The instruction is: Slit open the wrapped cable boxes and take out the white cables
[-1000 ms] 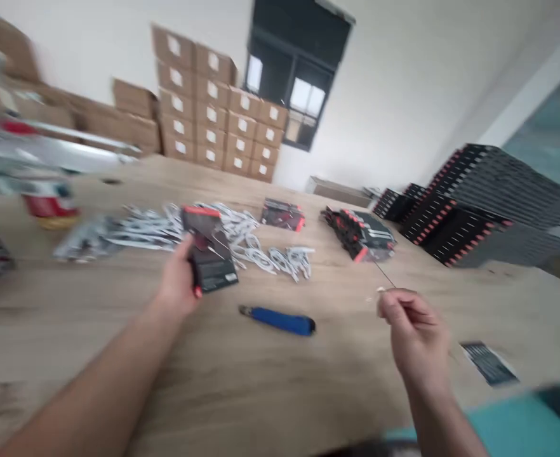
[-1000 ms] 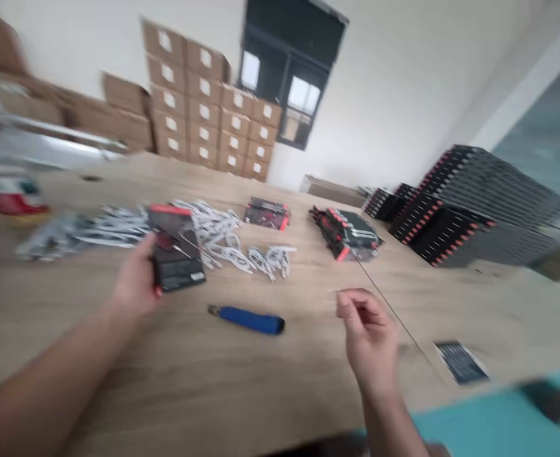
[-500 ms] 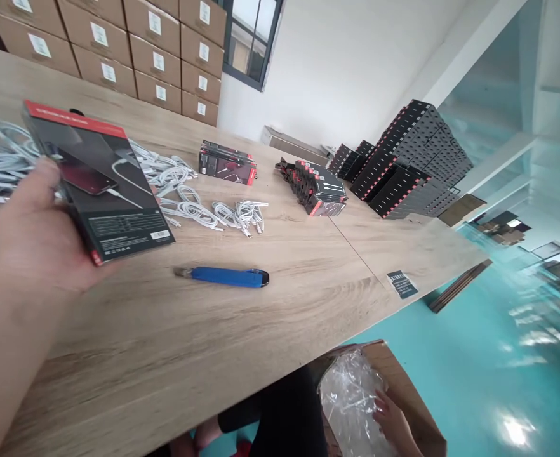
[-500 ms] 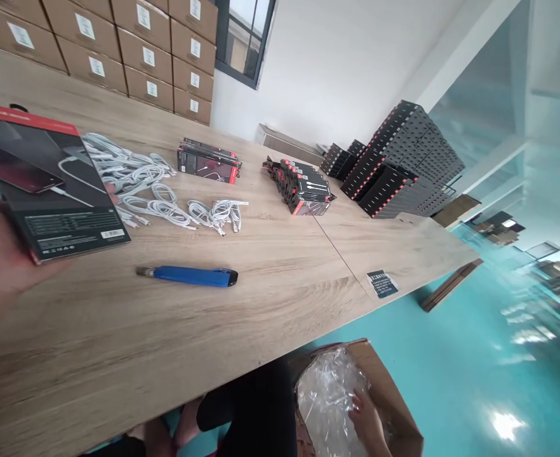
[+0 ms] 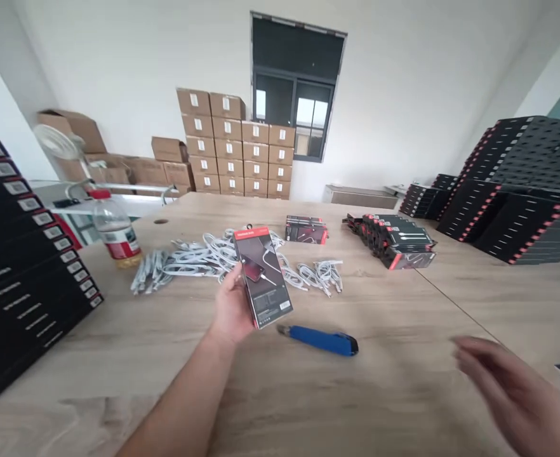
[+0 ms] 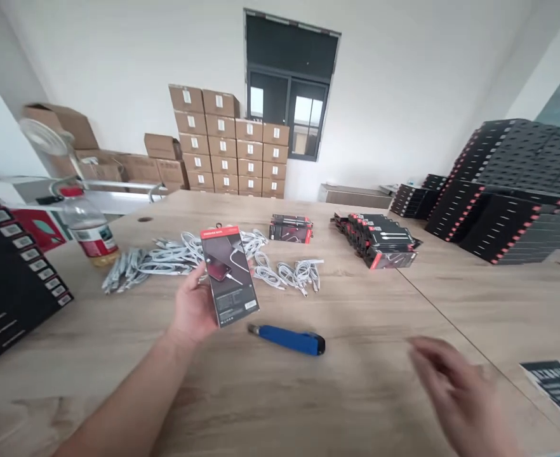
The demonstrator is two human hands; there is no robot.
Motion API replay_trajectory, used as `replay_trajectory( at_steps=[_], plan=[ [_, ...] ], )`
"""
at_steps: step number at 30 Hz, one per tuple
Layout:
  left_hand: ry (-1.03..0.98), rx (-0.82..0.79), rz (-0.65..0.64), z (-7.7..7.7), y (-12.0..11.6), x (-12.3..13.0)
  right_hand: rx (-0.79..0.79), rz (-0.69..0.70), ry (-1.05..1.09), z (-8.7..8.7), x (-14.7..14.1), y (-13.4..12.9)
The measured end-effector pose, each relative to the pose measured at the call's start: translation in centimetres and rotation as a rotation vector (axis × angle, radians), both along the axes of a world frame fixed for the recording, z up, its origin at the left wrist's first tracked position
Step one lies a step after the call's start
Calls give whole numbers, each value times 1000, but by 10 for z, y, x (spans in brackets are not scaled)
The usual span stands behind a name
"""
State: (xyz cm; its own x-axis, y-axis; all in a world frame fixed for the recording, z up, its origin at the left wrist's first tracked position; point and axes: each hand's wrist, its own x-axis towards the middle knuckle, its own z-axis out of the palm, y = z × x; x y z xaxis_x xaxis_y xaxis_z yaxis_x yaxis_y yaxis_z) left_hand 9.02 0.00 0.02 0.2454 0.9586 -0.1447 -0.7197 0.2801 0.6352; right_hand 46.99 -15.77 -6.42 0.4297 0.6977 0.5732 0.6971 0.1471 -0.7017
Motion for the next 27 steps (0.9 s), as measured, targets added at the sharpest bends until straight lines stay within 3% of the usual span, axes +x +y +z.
replay_trajectory(
  at_steps=[2,4,6,9,15,18,21,27],
  plan=[
    [-12,26,-28,-4,0,-3,19,272,-48,20,-55,51],
    [-16,31,-32,-5,0,-5,54,442,-68,37,-107,97],
    [-7,26,-5,-4,-1,-8,59,514,-134,46,-148,130],
    [-12,27,59,-2,-1,-12,-51,536,-265,40,-180,150],
    [-22,112,236,-13,12,-25,-559,655,-406,11,-161,133],
    [0,271,368,-20,20,-36,-647,708,-426,10,-146,131],
    [26,337,432,-23,24,-46,-586,721,-326,12,-139,140],
    [131,400,429,-23,21,-43,-212,733,133,12,-163,145]
  ],
)
